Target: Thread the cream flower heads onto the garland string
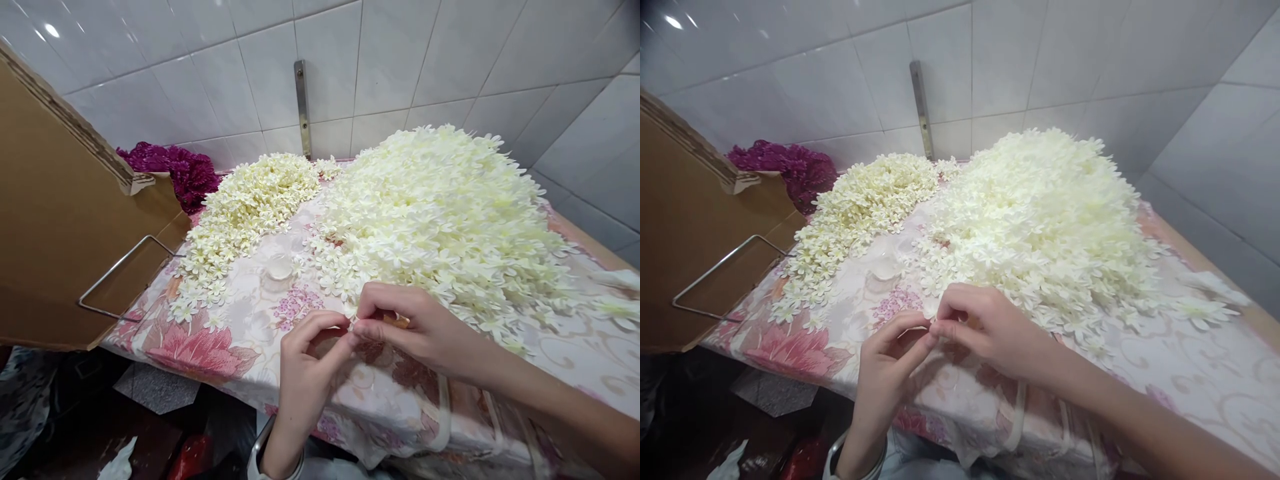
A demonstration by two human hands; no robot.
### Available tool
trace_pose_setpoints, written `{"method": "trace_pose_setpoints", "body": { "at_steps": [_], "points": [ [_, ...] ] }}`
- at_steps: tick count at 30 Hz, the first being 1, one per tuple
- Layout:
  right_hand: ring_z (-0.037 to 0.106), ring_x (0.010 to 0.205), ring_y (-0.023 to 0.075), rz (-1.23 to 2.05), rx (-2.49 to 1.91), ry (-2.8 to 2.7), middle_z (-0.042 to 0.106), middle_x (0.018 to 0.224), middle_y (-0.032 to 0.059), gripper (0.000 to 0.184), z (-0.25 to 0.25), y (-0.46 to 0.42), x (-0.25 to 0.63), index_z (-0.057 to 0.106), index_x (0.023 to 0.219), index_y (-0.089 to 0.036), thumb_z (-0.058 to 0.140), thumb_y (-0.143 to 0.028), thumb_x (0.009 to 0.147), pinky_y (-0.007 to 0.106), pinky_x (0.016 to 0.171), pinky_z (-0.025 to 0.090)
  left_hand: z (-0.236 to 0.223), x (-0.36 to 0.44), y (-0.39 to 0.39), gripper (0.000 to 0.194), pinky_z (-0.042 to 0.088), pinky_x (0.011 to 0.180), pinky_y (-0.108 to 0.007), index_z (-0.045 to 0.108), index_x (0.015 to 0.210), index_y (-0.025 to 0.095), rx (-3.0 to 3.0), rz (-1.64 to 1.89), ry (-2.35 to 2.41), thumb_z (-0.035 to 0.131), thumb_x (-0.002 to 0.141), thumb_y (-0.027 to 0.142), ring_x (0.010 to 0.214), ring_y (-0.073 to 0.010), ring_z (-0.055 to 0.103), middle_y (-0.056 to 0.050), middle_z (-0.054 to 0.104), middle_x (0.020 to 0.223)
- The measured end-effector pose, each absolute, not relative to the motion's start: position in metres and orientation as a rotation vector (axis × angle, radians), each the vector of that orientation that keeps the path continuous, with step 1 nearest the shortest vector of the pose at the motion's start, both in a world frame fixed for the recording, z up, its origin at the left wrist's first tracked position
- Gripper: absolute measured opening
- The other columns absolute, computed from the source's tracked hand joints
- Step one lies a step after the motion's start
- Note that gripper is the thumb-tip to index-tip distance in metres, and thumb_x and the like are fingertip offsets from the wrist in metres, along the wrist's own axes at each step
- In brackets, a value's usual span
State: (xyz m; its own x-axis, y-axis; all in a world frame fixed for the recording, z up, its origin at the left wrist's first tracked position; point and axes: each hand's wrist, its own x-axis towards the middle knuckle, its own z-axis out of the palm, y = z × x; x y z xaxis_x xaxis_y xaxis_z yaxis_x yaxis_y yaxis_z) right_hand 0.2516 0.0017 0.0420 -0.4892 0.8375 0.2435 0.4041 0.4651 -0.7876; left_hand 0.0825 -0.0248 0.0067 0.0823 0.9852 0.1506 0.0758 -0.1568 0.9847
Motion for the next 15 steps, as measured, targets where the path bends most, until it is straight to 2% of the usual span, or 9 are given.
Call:
{"method": "trace_pose_setpoints", "body": {
  "at_steps": [7,15],
  "points": [
    [0.054,0.063,0.0095,0.979,-0.885,-2.13,0.06,0.062,-0.0016,0.017,0.044,0.009,0.258,0.064,0.065,-0.016,0.062,-0.013,0.082,0.02,0.06,0.039,0.008,0.082,-0.025,0.009,0.045,0.066,-0.02,0.066,0.073,0.019,1.447,1.171,1.113,0.074,0.071,0.022,0.071,-0.0122,0.059,0.001,0.065,0.073],
    [0.056,0.064,0.0096,0.956,-0.776,-2.24,0.063,0.062,-0.0012,0.019,0.042,0.013,0.265,0.067,0.066,-0.016,0.062,-0.017,0.084,0.02,0.061,0.041,0.01,0.08,-0.025,0.008,0.044,0.065,-0.019,0.065,0.07,0.018,1.373,1.116,1.061,0.071,0.073,0.023,0.069,-0.0117,0.058,0.001,0.064,0.071]
  ]
}}
